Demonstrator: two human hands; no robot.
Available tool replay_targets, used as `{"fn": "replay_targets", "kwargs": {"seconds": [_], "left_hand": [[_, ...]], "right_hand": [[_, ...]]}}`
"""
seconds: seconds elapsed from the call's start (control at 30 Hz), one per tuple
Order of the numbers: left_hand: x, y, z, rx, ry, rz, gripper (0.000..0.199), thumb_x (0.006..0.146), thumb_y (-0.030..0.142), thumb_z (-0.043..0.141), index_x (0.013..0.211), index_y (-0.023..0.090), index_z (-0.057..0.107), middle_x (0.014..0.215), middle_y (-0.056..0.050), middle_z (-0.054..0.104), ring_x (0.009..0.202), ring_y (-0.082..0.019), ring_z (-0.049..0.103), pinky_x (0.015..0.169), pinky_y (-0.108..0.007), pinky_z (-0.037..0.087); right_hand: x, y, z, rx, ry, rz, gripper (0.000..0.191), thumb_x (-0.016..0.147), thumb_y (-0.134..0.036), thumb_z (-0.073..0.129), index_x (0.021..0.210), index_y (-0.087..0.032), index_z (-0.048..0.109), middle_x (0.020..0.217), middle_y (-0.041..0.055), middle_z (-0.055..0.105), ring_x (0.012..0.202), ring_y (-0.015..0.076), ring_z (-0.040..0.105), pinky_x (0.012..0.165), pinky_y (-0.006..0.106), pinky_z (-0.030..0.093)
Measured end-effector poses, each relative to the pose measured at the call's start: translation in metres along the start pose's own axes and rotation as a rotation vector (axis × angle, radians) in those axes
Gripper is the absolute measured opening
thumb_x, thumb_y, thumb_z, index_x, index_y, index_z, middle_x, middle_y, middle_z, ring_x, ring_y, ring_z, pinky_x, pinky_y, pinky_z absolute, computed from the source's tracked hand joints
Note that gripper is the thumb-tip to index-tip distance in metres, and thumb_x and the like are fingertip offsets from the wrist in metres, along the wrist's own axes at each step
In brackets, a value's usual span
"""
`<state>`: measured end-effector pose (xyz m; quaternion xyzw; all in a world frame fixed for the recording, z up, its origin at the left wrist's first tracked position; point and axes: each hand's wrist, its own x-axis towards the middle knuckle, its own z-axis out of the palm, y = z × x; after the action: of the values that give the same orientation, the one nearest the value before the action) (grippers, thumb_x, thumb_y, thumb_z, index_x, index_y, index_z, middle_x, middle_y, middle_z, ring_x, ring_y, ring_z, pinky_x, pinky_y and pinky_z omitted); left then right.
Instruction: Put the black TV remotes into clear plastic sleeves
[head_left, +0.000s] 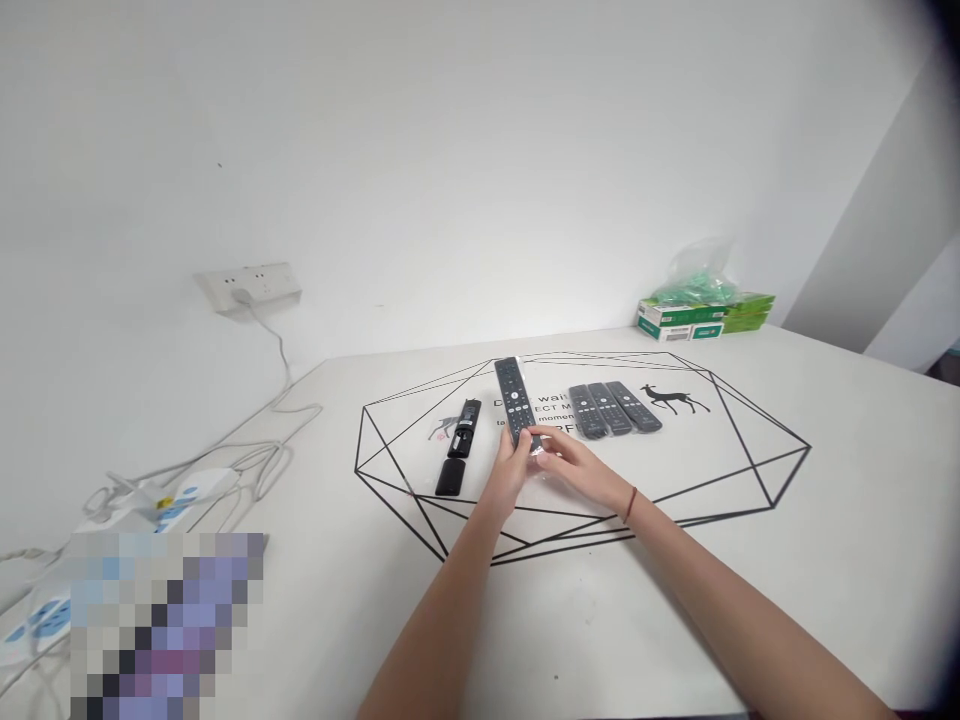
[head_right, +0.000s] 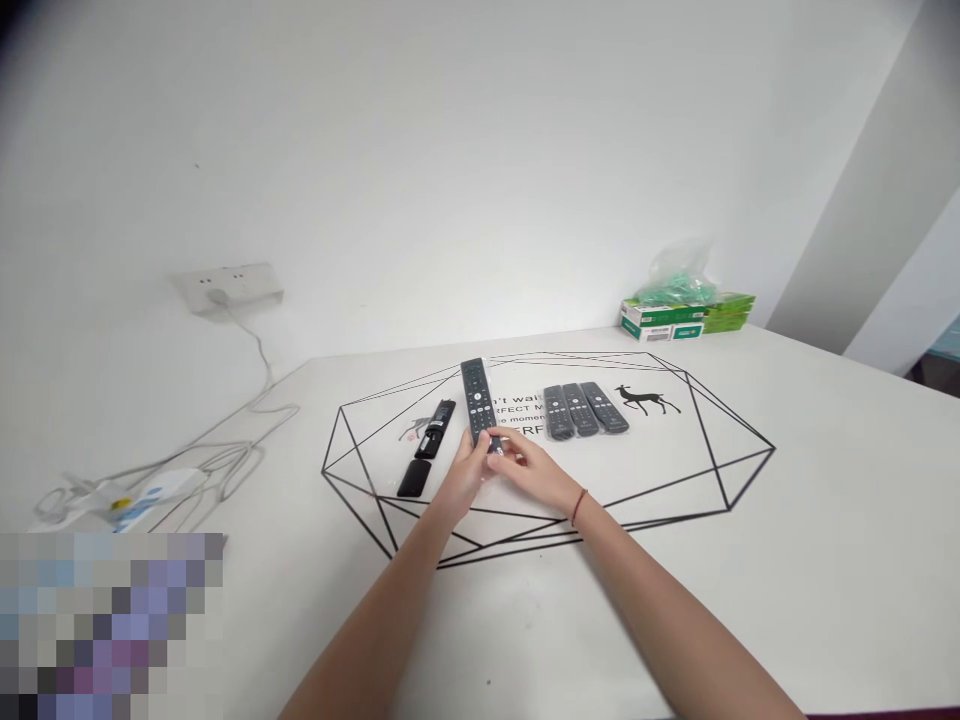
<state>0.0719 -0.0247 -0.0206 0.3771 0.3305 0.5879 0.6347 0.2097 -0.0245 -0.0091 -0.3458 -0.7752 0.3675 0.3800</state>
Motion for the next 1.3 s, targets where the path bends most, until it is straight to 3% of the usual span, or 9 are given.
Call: {"fn": "replay_targets", "kwargs": {"seconds": [0.27, 0.43, 0.57, 0.73, 0.87, 0.97, 1.03, 1.17, 1.3], "left_hand": [[-0.007, 0.021, -0.003, 0.085, -0.362, -0.078, 0.053, 0.073, 0.026, 0.07, 0.12, 0.022, 0.047, 0.115, -0.013, 0.06, 0.109, -0.024, 0.056, 0.092, -0.04, 0.042], [-0.003, 0.02, -0.012, 0.152, -0.475, -0.124, 0.05, 0.077, 0.024, 0.065, 0.123, 0.02, 0.046, 0.123, -0.015, 0.056, 0.117, -0.028, 0.05, 0.099, -0.045, 0.035], [-0.002, 0.019, -0.013, 0.22, -0.426, -0.134, 0.043, 0.078, 0.024, 0.062, 0.119, 0.019, 0.05, 0.123, -0.013, 0.056, 0.117, -0.028, 0.049, 0.098, -0.044, 0.036], [-0.006, 0.023, -0.011, 0.391, -0.363, -0.103, 0.046, 0.08, 0.031, 0.058, 0.124, 0.022, 0.046, 0.122, -0.011, 0.054, 0.109, -0.022, 0.054, 0.087, -0.035, 0.045], [-0.006, 0.017, -0.009, 0.691, -0.203, 0.053, 0.042, 0.081, 0.041, 0.053, 0.118, 0.022, 0.05, 0.094, -0.005, 0.062, 0.065, -0.011, 0.057, 0.06, -0.025, 0.046], [-0.004, 0.013, -0.005, 0.668, -0.112, 0.08, 0.039, 0.078, 0.039, 0.056, 0.11, 0.018, 0.052, 0.07, 0.0, 0.059, 0.048, -0.007, 0.047, 0.05, -0.022, 0.04], [-0.003, 0.014, -0.001, 0.498, -0.078, 0.022, 0.039, 0.073, 0.033, 0.062, 0.107, 0.017, 0.053, 0.071, -0.001, 0.06, 0.053, -0.008, 0.051, 0.056, -0.022, 0.043], [-0.004, 0.021, 0.001, 0.149, -0.022, -0.077, 0.03, 0.071, 0.03, 0.062, 0.097, 0.016, 0.059, 0.094, -0.008, 0.064, 0.079, -0.014, 0.061, 0.075, -0.028, 0.047], [-0.004, 0.019, -0.002, 0.104, 0.035, -0.036, 0.033, 0.074, 0.041, 0.062, 0.095, 0.016, 0.061, 0.101, -0.009, 0.063, 0.09, -0.017, 0.06, 0.078, -0.029, 0.048]], "right_hand": [[0.002, 0.004, -0.013, 0.031, 0.07, -0.013, 0.049, 0.082, -0.033, 0.052, 0.13, -0.022, 0.048, 0.068, -0.0024, 0.051, 0.062, 0.0128, 0.049, 0.064, 0.03, 0.048], [-0.002, 0.003, -0.015, -0.112, 0.097, -0.091, 0.051, 0.078, -0.024, 0.055, 0.129, -0.022, 0.049, 0.083, 0.0014, 0.063, 0.07, 0.0129, 0.057, 0.071, 0.029, 0.05], [-0.005, 0.0, -0.012, -0.418, 0.122, -0.162, 0.05, 0.079, -0.021, 0.053, 0.129, -0.024, 0.047, 0.097, 0.0043, 0.067, 0.073, 0.0149, 0.062, 0.072, 0.03, 0.05], [-0.005, 0.0, -0.007, -0.717, 0.241, -0.242, 0.043, 0.084, -0.018, 0.047, 0.127, -0.019, 0.049, 0.084, 0.0062, 0.066, 0.069, 0.0173, 0.059, 0.063, 0.029, 0.047], [-0.004, 0.003, -0.002, -0.758, 0.319, -0.31, 0.043, 0.088, -0.013, 0.039, 0.129, -0.02, 0.046, 0.091, 0.0067, 0.065, 0.074, 0.0165, 0.058, 0.065, 0.026, 0.046], [-0.003, 0.007, 0.001, -0.773, 0.343, -0.316, 0.044, 0.087, -0.011, 0.038, 0.129, -0.021, 0.047, 0.091, 0.0061, 0.064, 0.076, 0.0164, 0.058, 0.064, 0.025, 0.046], [-0.003, 0.009, 0.002, -0.77, 0.355, -0.301, 0.045, 0.087, -0.01, 0.038, 0.129, -0.022, 0.047, 0.09, 0.0059, 0.065, 0.077, 0.0168, 0.058, 0.066, 0.026, 0.046], [-0.003, 0.007, 0.003, -0.687, 0.334, -0.276, 0.05, 0.085, -0.006, 0.036, 0.131, -0.025, 0.045, 0.098, 0.0062, 0.064, 0.085, 0.0173, 0.059, 0.074, 0.028, 0.048], [-0.005, -0.002, 0.005, -0.412, 0.261, -0.215, 0.045, 0.084, -0.015, 0.045, 0.126, -0.029, 0.05, 0.12, 0.0076, 0.054, 0.099, 0.0184, 0.056, 0.077, 0.031, 0.051]]}}
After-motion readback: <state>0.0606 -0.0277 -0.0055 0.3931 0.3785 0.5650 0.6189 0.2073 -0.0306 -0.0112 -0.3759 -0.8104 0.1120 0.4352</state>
